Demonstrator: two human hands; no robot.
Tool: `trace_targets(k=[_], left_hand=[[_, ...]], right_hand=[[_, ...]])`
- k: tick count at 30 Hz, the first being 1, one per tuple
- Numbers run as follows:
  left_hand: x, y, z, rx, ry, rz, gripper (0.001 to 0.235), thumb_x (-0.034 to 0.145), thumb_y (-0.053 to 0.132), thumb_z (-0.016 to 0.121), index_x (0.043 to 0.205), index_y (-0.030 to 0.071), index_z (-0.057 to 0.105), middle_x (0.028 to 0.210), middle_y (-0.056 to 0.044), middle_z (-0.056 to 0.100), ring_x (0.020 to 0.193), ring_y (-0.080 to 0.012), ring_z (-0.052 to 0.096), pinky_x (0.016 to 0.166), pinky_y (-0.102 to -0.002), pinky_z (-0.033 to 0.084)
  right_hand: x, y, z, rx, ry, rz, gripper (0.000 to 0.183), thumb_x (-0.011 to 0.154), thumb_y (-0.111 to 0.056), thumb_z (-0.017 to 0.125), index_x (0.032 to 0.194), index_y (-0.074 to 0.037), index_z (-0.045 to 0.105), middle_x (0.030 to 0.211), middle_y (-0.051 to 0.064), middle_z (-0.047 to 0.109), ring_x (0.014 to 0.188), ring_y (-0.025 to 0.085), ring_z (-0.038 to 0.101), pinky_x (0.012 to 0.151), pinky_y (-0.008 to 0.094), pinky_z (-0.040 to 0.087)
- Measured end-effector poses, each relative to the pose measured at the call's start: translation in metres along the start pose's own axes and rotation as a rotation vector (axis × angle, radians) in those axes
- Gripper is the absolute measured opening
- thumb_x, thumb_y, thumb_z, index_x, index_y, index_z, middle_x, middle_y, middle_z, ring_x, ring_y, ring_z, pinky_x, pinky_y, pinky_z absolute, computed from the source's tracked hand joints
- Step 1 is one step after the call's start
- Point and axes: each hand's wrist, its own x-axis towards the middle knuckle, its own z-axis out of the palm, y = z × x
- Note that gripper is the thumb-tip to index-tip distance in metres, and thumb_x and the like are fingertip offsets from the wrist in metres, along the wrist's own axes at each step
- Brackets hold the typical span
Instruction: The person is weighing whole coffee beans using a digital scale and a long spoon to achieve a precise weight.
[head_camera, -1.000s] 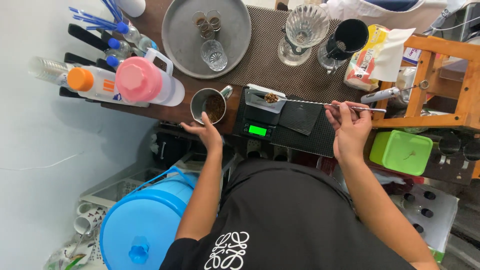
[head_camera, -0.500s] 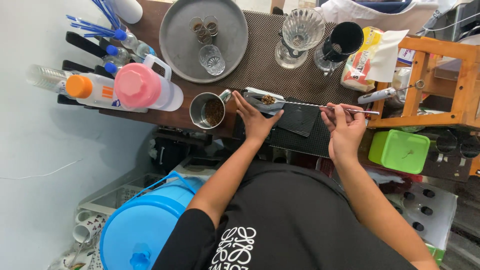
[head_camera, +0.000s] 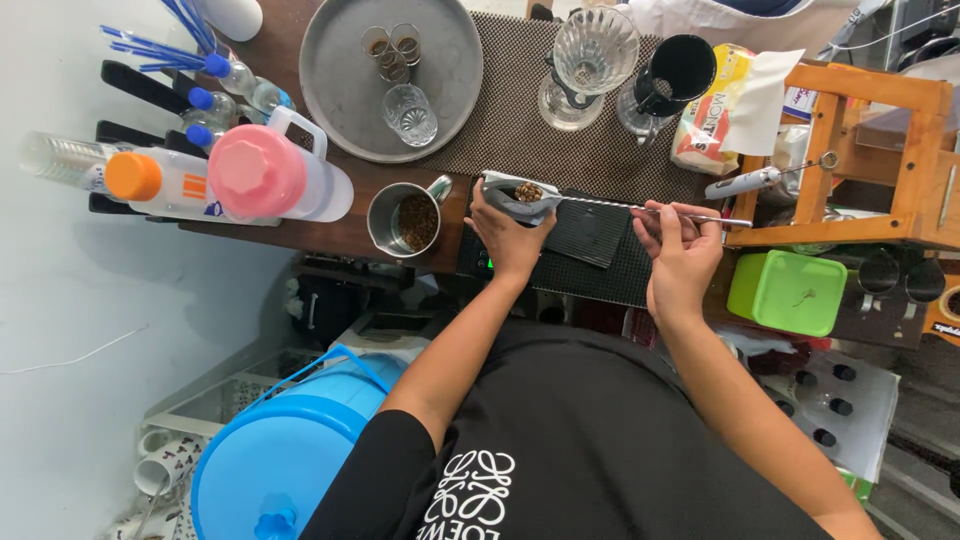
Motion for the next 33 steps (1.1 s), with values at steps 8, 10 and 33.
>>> trace_targets(k=[8, 10, 33], left_hand=[[0.002, 0.001, -0.014, -0.05, -0.099, 0.033, 0.112, 0.069, 0.025, 0.092, 0.153, 0.003, 0.021, 0.136, -0.027, 0.041, 0.128, -0.0538, 0.046, 0.112, -0.082, 0.015], [0.0, 0.002, -0.016, -0.046, -0.125, 0.042, 0.11, 0.075, 0.029, 0.09, 0.153, 0.002, 0.018, 0.139, -0.027, 0.038, 0.132, -0.0536, 0.042, 0.113, -0.083, 0.012], [-0.014, 0.017, -0.067, -0.164, -0.065, 0.115, 0.129, 0.066, 0.028, 0.094, 0.162, 0.002, 0.011, 0.156, -0.031, 0.026, 0.134, -0.0476, 0.043, 0.107, -0.057, 0.043]], right_hand=[[-0.005, -0.001, 0.004, -0.045, -0.033, -0.086, 0.011, 0.109, -0.009, 0.06, 0.114, -0.01, 0.049, 0.109, 0.018, 0.074, 0.094, 0.024, 0.078, 0.085, 0.035, 0.069], [-0.006, 0.001, 0.005, -0.027, -0.03, -0.085, 0.011, 0.109, -0.009, 0.059, 0.114, -0.01, 0.05, 0.108, 0.018, 0.074, 0.094, 0.024, 0.078, 0.085, 0.034, 0.069], [-0.008, -0.014, 0.018, -0.07, -0.052, -0.277, 0.017, 0.112, -0.011, 0.063, 0.107, -0.006, 0.048, 0.098, 0.023, 0.073, 0.088, 0.029, 0.077, 0.078, 0.039, 0.067]])
